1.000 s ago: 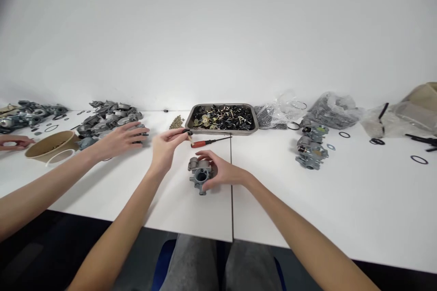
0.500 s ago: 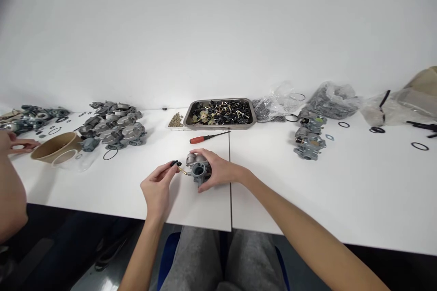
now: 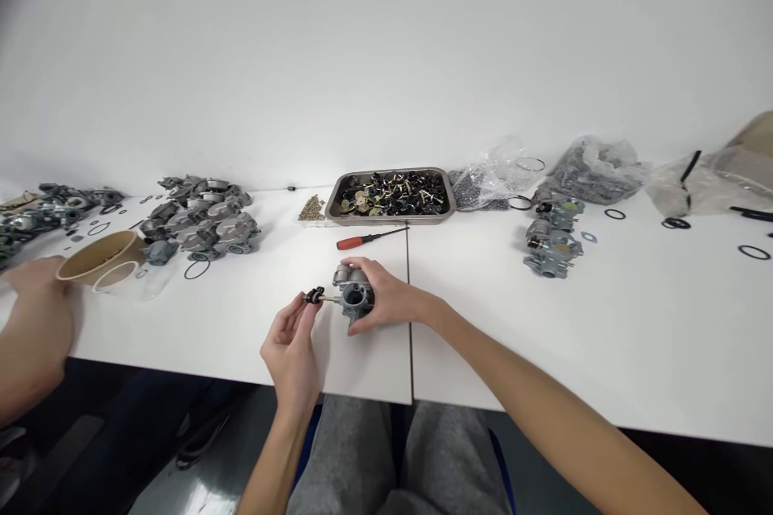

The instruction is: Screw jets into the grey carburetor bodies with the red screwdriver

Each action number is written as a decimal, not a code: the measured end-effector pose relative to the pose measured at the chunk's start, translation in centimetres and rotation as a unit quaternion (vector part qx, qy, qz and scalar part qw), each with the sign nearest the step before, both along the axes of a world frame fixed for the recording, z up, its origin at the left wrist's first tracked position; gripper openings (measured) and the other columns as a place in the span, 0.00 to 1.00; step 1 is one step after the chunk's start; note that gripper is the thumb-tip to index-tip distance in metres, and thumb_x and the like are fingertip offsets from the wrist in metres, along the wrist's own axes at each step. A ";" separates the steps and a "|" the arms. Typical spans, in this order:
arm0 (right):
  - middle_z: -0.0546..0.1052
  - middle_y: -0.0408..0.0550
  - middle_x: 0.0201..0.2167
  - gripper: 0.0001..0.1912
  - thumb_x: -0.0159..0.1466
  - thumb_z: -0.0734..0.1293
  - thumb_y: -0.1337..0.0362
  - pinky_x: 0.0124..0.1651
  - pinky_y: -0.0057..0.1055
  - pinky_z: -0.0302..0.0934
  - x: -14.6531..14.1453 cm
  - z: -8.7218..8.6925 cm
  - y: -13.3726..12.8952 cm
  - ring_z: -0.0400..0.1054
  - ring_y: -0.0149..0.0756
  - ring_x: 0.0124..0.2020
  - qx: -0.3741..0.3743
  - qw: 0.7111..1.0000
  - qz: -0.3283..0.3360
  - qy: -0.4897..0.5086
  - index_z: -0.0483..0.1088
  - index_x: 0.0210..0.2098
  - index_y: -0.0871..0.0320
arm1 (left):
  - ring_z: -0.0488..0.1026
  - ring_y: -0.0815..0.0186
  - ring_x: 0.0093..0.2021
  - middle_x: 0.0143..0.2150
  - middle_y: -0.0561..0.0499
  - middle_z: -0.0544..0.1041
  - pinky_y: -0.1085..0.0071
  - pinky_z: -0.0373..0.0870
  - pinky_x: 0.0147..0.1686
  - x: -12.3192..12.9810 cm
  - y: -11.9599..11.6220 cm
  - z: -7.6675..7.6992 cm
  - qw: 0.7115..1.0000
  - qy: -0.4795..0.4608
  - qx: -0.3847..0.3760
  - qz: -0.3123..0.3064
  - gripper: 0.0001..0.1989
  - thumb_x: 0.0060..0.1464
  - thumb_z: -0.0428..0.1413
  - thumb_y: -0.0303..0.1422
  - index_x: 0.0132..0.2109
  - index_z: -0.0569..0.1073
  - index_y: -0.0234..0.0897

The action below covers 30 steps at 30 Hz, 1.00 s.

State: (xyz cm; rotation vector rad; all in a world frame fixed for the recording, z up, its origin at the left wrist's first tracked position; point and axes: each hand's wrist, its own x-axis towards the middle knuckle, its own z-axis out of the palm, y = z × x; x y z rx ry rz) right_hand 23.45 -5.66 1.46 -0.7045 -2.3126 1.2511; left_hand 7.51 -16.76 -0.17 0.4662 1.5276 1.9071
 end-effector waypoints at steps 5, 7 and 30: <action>0.61 0.57 0.60 0.54 0.47 0.78 0.50 0.62 0.49 0.58 -0.2 0.0 0.0 0.61 0.49 0.60 0.016 1.000 0.006 0.006 0.49 0.65 0.52 | 0.75 0.60 0.55 0.52 0.43 0.78 0.64 0.71 0.59 0.8 -0.7 0.6 0.997 -0.005 -0.007 -0.078 0.22 0.48 0.65 0.38 0.49 0.77 0.35; 0.62 0.56 0.59 0.53 0.47 0.78 0.51 0.61 0.49 0.59 -0.3 -0.1 0.0 0.61 0.49 0.59 0.015 1.000 0.005 0.009 0.49 0.65 0.52 | 0.74 0.59 0.57 0.54 0.43 0.77 0.66 0.72 0.58 1.0 -0.8 0.8 0.992 0.007 -0.015 -0.129 0.21 0.48 0.64 0.39 0.49 0.78 0.35; 0.61 0.55 0.61 0.54 0.47 0.78 0.51 0.62 0.50 0.58 -0.3 0.1 -0.1 0.59 0.50 0.62 0.041 0.999 0.004 0.000 0.50 0.66 0.50 | 0.73 0.71 0.30 0.30 0.49 0.79 0.76 0.71 0.33 -1.0 1.3 1.7 0.974 0.080 -0.054 -0.206 0.20 0.46 0.65 0.41 0.43 0.77 0.32</action>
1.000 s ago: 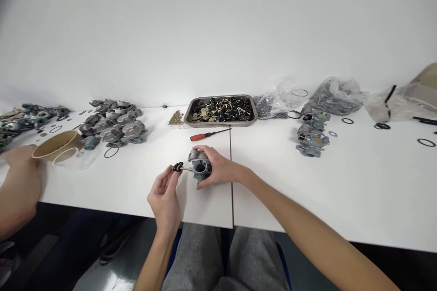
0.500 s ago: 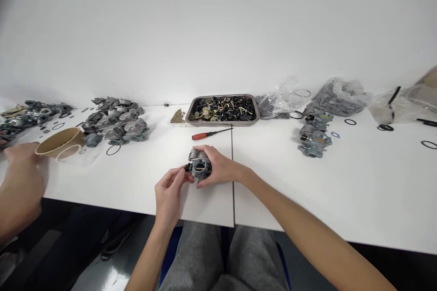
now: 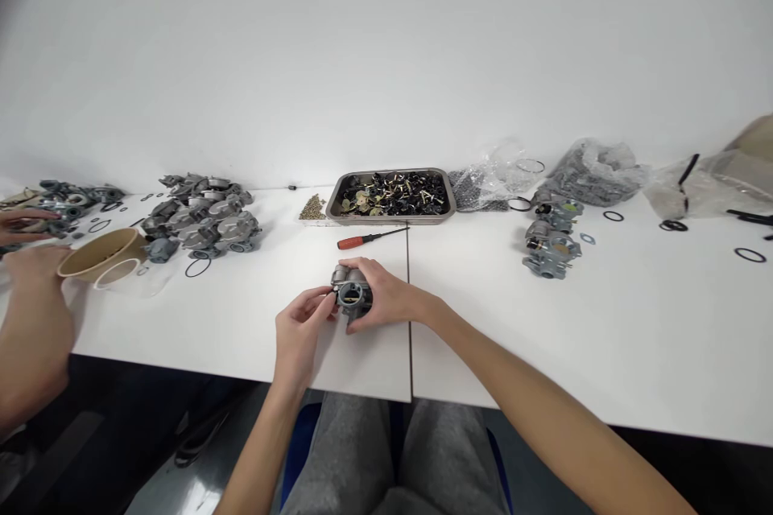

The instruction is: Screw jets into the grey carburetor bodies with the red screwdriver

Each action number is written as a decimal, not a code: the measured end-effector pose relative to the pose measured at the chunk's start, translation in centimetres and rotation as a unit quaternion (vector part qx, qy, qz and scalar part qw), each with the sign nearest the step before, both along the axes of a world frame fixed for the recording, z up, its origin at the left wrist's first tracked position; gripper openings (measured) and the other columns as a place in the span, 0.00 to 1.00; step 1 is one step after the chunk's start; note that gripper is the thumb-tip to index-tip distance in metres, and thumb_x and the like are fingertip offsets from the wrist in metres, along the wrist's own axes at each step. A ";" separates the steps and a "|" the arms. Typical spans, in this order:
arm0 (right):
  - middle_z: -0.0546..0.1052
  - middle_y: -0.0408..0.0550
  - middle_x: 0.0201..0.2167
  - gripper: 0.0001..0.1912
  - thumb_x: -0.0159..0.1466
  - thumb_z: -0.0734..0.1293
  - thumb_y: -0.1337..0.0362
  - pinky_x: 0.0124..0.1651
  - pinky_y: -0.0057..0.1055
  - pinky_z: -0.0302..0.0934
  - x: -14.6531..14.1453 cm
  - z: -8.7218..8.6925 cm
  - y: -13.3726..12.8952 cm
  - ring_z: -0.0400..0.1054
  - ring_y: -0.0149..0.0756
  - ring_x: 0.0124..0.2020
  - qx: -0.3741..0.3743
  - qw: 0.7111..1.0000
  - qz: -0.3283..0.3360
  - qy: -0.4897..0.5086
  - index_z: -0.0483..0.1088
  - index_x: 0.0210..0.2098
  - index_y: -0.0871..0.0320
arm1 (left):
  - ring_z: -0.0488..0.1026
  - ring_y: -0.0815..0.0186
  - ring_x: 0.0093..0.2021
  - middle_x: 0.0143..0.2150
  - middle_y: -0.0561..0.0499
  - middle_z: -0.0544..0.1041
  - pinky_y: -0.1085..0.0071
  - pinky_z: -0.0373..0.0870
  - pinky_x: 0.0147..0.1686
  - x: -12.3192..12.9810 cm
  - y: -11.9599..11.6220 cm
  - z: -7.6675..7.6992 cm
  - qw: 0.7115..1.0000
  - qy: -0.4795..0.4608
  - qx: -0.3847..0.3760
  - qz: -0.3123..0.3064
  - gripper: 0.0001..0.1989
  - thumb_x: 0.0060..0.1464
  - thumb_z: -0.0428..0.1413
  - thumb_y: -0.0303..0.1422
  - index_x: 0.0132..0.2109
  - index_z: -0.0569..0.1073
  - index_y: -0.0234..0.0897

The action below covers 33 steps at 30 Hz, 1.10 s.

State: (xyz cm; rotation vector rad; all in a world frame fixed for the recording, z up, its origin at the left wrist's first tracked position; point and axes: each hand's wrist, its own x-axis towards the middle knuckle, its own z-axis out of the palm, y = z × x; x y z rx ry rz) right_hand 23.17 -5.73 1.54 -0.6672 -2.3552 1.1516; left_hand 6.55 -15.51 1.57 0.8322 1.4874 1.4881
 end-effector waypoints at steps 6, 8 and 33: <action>0.60 0.55 0.62 0.53 0.47 0.78 0.52 0.64 0.47 0.56 0.0 0.1 -0.1 0.58 0.48 0.63 -0.007 1.000 0.000 -0.001 0.50 0.65 0.51 | 0.75 0.70 0.32 0.34 0.47 0.81 0.75 0.73 0.36 -0.8 0.0 -0.3 0.998 0.019 0.012 0.052 0.19 0.44 0.66 0.40 0.41 0.80 0.33; 0.60 0.55 0.62 0.52 0.48 0.78 0.51 0.64 0.47 0.56 0.0 0.2 -0.1 0.58 0.48 0.63 -0.009 1.000 0.003 0.000 0.50 0.65 0.51 | 0.76 0.69 0.33 0.35 0.46 0.81 0.74 0.74 0.37 -1.2 -0.2 -0.3 0.998 0.021 0.011 0.050 0.19 0.43 0.66 0.39 0.42 0.79 0.32; 0.60 0.57 0.61 0.52 0.48 0.78 0.50 0.63 0.49 0.57 0.0 0.5 -0.2 0.58 0.50 0.62 -0.006 1.000 -0.007 -0.027 0.50 0.65 0.52 | 0.79 0.65 0.34 0.31 0.46 0.82 0.72 0.75 0.40 -3.6 0.3 1.0 0.987 0.123 -0.023 -0.099 0.15 0.47 0.63 0.38 0.41 0.82 0.34</action>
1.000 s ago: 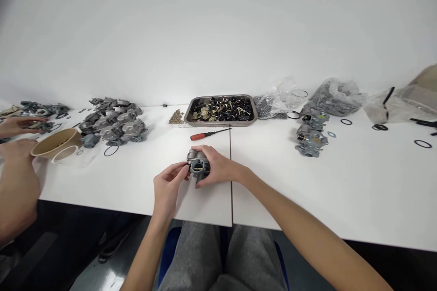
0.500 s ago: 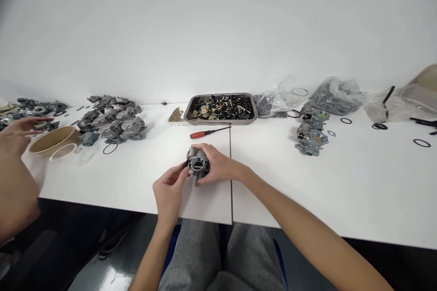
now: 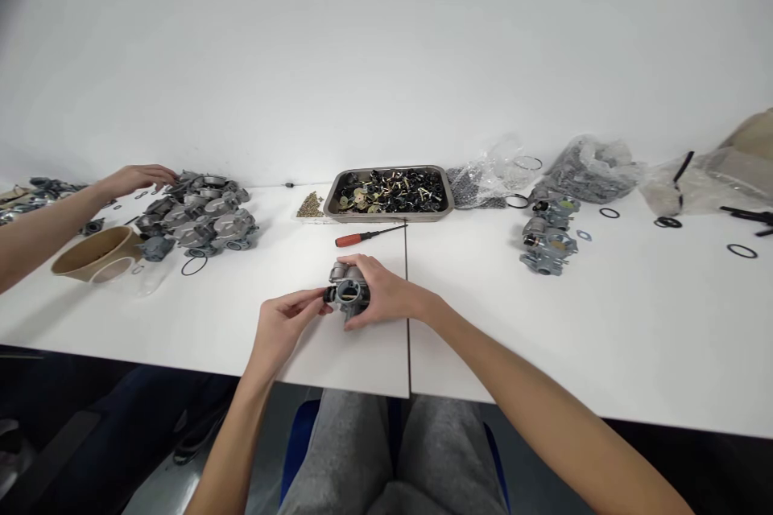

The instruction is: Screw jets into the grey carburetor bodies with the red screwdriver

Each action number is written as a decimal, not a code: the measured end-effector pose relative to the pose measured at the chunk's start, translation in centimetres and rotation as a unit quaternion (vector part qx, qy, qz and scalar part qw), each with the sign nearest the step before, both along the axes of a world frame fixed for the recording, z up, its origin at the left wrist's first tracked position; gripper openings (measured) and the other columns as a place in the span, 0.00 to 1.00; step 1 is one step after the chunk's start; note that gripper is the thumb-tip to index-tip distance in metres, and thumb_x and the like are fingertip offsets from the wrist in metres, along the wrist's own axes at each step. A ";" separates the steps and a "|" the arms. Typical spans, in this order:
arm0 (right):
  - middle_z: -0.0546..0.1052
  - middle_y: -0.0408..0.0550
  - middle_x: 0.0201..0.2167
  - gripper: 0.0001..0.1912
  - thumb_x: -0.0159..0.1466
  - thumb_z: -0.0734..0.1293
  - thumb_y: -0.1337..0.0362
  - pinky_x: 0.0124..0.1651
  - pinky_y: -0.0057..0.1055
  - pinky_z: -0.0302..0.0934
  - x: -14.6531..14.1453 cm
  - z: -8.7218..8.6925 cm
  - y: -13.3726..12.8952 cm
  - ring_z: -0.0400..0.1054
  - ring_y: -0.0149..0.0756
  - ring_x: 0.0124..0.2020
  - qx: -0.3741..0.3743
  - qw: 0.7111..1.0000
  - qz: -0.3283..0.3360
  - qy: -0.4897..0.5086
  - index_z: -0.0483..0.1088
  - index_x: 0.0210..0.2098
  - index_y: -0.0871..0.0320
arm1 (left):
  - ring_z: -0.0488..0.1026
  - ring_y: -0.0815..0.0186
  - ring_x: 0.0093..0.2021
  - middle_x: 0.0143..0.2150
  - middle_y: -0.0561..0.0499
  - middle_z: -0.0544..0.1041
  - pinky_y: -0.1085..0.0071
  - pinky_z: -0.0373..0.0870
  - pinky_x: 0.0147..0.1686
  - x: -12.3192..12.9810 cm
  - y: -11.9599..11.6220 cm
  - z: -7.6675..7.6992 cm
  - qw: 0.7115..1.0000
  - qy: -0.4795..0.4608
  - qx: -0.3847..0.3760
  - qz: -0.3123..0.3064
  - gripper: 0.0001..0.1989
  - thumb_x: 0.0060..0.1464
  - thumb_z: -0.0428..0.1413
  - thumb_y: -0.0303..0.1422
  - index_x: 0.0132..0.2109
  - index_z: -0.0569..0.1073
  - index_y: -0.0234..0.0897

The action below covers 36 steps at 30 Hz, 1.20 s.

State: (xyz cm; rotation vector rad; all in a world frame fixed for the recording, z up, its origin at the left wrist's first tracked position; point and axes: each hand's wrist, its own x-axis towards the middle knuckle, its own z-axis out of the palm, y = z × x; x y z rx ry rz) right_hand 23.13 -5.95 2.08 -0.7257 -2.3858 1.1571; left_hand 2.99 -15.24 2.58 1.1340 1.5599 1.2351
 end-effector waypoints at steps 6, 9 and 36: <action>0.60 0.57 0.61 0.52 0.48 0.78 0.50 0.63 0.50 0.57 0.0 0.0 0.0 0.59 0.51 0.62 -0.002 1.000 0.000 0.005 0.50 0.64 0.51 | 0.76 0.68 0.28 0.26 0.48 0.79 0.75 0.72 0.34 0.4 -0.1 -0.1 0.999 0.013 0.029 0.020 0.11 0.47 0.62 0.36 0.36 0.80 0.33; 0.60 0.56 0.61 0.53 0.47 0.78 0.50 0.63 0.50 0.57 0.0 -0.2 0.1 0.58 0.51 0.63 0.002 1.000 0.001 0.005 0.50 0.65 0.51 | 0.76 0.69 0.28 0.27 0.48 0.80 0.76 0.72 0.33 0.1 -0.1 -0.4 0.999 -0.013 0.046 0.022 0.11 0.46 0.63 0.35 0.36 0.79 0.33; 0.60 0.56 0.62 0.52 0.48 0.78 0.51 0.62 0.48 0.58 0.1 -0.2 0.1 0.59 0.49 0.62 -0.004 1.000 0.001 0.013 0.50 0.65 0.51 | 0.77 0.69 0.31 0.34 0.48 0.79 0.76 0.73 0.36 1.0 -0.1 -0.6 0.992 -0.103 0.060 0.032 0.08 0.45 0.65 0.33 0.33 0.81 0.33</action>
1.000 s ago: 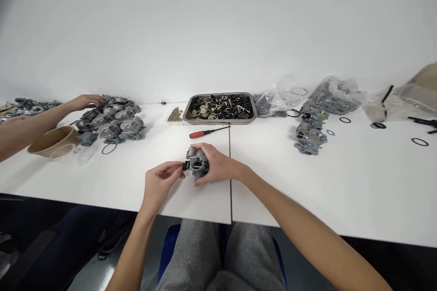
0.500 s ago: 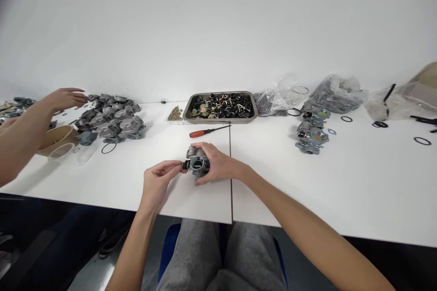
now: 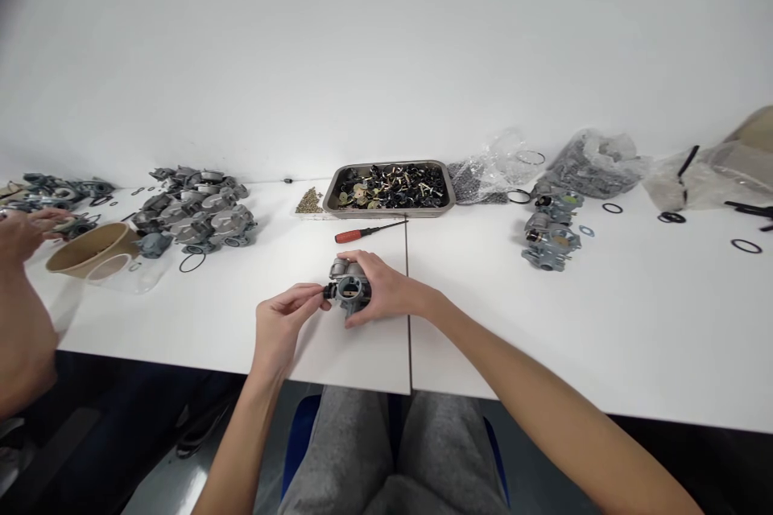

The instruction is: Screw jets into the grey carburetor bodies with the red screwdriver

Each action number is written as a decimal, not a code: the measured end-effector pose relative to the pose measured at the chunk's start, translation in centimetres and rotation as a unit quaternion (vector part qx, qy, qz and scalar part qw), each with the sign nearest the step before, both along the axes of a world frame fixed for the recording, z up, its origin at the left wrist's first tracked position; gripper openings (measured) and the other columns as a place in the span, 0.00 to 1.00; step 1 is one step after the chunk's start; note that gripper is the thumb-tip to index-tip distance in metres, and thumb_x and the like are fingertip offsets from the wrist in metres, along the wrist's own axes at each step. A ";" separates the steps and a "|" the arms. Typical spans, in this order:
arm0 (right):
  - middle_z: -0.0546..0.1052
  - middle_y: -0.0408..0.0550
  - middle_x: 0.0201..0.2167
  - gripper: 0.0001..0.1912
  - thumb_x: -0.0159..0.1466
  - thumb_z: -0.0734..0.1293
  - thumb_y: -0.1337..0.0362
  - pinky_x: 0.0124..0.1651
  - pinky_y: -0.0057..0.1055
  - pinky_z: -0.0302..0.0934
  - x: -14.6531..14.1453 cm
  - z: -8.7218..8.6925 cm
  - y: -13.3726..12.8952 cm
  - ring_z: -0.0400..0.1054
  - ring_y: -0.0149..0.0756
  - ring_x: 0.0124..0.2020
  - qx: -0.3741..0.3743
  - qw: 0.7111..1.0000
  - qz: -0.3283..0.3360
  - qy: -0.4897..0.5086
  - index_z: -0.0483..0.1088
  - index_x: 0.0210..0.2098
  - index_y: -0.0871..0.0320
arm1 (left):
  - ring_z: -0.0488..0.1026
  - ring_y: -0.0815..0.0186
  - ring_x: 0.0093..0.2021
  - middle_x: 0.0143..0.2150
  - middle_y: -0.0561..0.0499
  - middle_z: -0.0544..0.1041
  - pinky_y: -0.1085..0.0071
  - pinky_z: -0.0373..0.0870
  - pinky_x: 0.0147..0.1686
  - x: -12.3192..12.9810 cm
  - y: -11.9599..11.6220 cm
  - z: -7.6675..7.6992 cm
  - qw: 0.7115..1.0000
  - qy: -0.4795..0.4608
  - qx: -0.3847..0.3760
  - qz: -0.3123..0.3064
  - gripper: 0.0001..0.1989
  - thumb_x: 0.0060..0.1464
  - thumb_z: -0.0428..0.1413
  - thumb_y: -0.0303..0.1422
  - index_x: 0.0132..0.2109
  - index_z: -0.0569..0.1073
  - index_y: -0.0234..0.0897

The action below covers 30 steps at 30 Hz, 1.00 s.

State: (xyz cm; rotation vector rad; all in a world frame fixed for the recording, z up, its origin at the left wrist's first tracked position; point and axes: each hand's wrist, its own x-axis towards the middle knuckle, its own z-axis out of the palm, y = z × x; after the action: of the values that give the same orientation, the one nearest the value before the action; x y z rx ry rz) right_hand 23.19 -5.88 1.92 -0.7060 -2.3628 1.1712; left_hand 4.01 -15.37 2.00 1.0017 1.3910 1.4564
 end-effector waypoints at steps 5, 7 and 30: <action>0.60 0.56 0.62 0.52 0.48 0.78 0.51 0.63 0.48 0.58 0.0 0.2 -0.1 0.59 0.49 0.62 -0.004 1.000 0.002 0.005 0.50 0.65 0.51 | 0.77 0.69 0.31 0.35 0.48 0.80 0.75 0.75 0.36 -0.2 -0.7 0.3 0.998 0.069 0.002 0.005 0.08 0.47 0.63 0.35 0.34 0.81 0.35; 0.60 0.56 0.62 0.53 0.48 0.78 0.50 0.63 0.48 0.57 0.1 0.2 -0.1 0.58 0.50 0.63 -0.011 1.000 0.001 0.004 0.50 0.65 0.51 | 0.77 0.70 0.30 0.37 0.48 0.80 0.75 0.75 0.36 -0.7 -0.6 0.7 0.994 0.104 0.003 -0.022 0.08 0.48 0.62 0.36 0.34 0.81 0.35; 0.72 0.48 0.39 0.20 0.68 0.61 0.49 0.42 0.33 0.62 0.8 -1.5 3.0 0.68 0.35 0.38 -0.120 0.976 -0.109 0.143 0.68 0.49 0.57 | 0.74 0.65 0.39 0.37 0.45 0.78 0.68 0.72 0.40 -0.9 16.0 -0.7 0.857 0.480 0.078 -0.172 0.11 0.52 0.59 0.39 0.36 0.79 0.36</action>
State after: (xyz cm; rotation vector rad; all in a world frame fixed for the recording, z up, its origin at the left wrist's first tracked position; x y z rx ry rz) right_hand 24.01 -2.84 0.43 -0.7926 -1.8788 1.3713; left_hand 3.06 0.65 1.27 2.1401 1.6203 0.7877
